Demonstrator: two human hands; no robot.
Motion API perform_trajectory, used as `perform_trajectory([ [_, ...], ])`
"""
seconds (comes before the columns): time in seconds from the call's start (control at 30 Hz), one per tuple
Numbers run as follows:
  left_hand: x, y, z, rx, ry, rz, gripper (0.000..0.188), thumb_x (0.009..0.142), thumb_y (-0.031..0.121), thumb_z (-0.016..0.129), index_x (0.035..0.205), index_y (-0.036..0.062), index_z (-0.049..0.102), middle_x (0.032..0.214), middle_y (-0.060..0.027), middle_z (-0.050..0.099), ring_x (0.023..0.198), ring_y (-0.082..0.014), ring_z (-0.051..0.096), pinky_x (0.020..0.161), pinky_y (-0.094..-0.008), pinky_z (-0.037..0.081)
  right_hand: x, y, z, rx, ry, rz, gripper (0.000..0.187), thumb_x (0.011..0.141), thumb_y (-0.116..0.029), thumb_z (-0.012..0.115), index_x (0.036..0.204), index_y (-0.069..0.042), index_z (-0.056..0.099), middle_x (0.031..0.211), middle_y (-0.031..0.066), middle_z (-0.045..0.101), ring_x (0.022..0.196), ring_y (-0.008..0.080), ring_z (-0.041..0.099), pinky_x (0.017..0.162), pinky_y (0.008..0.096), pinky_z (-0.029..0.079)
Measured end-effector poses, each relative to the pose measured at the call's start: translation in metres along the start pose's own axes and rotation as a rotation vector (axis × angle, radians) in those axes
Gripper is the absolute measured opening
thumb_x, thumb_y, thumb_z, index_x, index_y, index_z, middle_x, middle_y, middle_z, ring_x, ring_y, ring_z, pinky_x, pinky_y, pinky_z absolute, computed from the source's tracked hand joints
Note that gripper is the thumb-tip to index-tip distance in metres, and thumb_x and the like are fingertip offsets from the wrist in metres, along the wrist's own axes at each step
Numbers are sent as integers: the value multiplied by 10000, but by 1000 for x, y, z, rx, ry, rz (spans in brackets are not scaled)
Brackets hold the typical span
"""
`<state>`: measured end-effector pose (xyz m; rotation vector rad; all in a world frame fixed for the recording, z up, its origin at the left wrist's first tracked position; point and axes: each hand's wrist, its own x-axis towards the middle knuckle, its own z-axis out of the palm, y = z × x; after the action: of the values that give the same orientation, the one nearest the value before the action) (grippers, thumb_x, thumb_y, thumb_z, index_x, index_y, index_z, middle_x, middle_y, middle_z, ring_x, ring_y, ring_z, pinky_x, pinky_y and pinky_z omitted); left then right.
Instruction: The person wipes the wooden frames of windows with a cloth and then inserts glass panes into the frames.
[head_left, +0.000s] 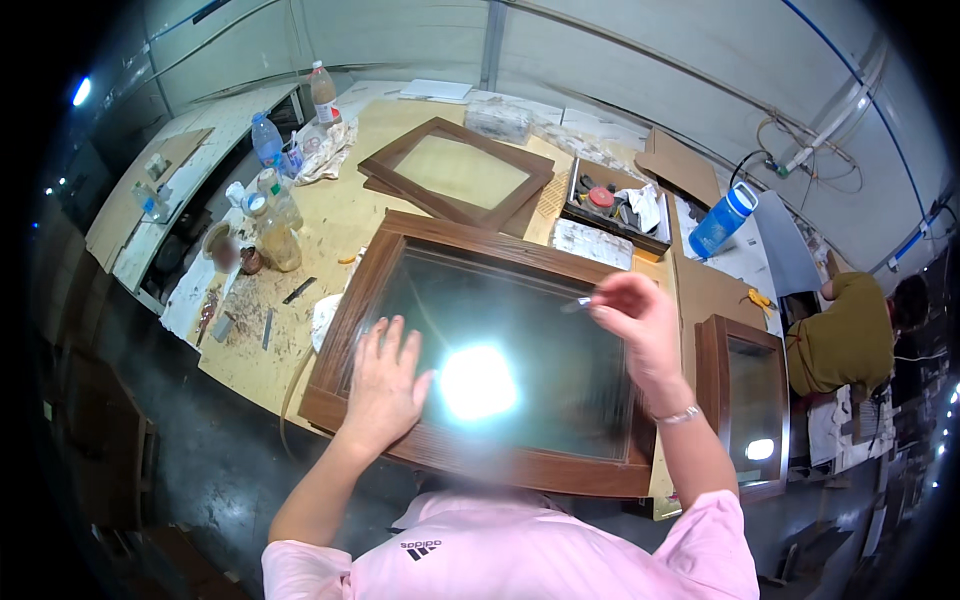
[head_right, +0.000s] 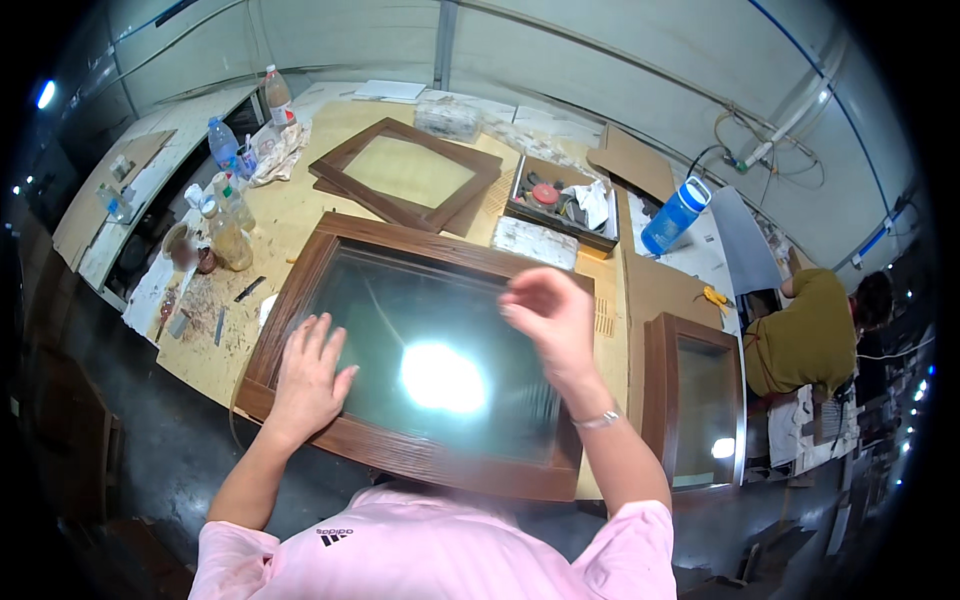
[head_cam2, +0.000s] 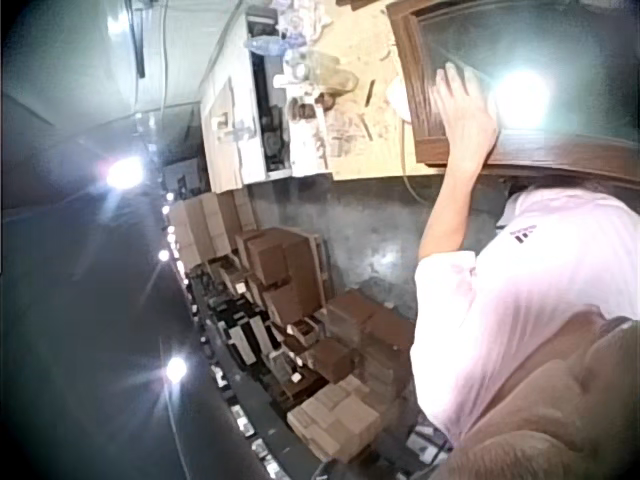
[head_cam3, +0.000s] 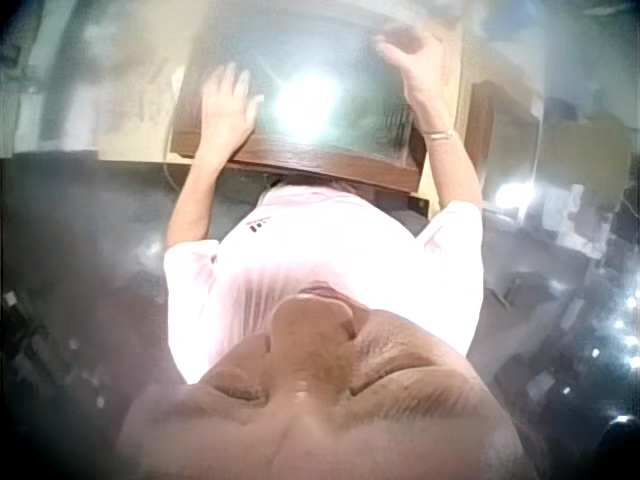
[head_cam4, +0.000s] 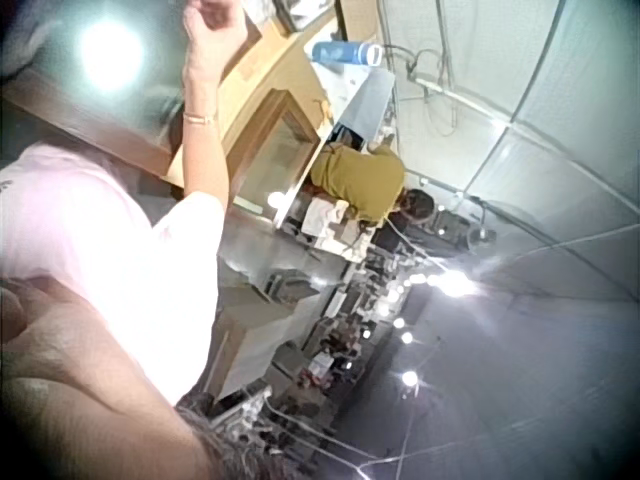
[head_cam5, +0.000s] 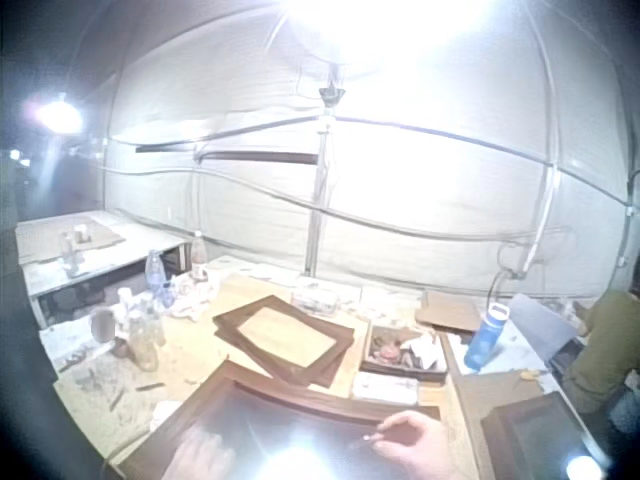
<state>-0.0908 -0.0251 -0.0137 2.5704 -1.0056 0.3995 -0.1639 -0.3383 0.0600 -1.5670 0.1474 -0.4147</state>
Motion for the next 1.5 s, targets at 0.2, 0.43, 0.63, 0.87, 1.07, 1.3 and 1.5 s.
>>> perform_trajectory([
  [0.2, -23, -23, -29, -176, -75, 138, 421, 836, 255, 709, 1211, 80, 632, 1377, -124, 536, 1323, -322, 442, 1113, -603, 263, 78, 36, 122, -140, -288, 93, 172, 786, 17, 721, 930, -13, 632, 853, 10, 651, 797, 76, 615, 753, 233, 515],
  [0.43, -42, -61, -39, -243, -84, 173, 436, 819, 302, 729, 1169, 61, 632, 1347, -149, 544, 1313, -319, 446, 1100, -653, 245, 117, 65, 187, -320, -371, 87, 149, 787, 64, 699, 891, 5, 610, 802, -1, 622, 758, 67, 582, 719, 231, 508],
  [0.63, -40, -90, -52, -304, -181, 281, 470, 804, 290, 751, 1191, 62, 615, 1338, -134, 565, 1277, -338, 487, 1106, -633, 262, 115, 67, 193, -232, -332, 136, 163, 797, 68, 684, 931, 5, 616, 836, 5, 634, 785, 78, 602, 738, 233, 514],
  [0.87, 1, -122, -51, -1214, 77, -262, 542, 840, 33, 717, 1334, -24, 502, 1257, -152, 615, 1107, -185, 599, 986, -344, 466, 39, 35, 220, 248, -282, 208, 337, 845, -28, 724, 1151, 8, 590, 1057, 124, 690, 954, 188, 677, 870, 327, 561],
  [1.07, 20, -121, -30, -1591, 91, -337, 459, 871, 1, 688, 1284, -12, 488, 1109, -92, 590, 1003, -134, 583, 916, -267, 483, -9, 35, 235, 338, -130, 150, 390, 856, -23, 696, 1220, 11, 560, 1182, 165, 654, 1032, 220, 662, 919, 359, 548],
  [1.3, 33, -109, -33, -1758, 80, -333, 340, 874, -43, 663, 1173, 3, 510, 1006, -72, 613, 923, -108, 588, 858, -240, 484, -25, 33, 240, 363, -43, 120, 370, 841, 46, 637, 1204, 14, 569, 1190, 164, 655, 1026, 209, 660, 912, 346, 542],
  [1.5, 37, -114, -30, -1698, 161, -286, 277, 874, -100, 630, 1096, 11, 507, 952, -57, 607, 866, -96, 592, 789, -220, 491, -37, 31, 242, 367, -8, 170, 378, 858, 8, 643, 1228, 24, 568, 1183, 171, 655, 961, 200, 668, 889, 342, 539],
])
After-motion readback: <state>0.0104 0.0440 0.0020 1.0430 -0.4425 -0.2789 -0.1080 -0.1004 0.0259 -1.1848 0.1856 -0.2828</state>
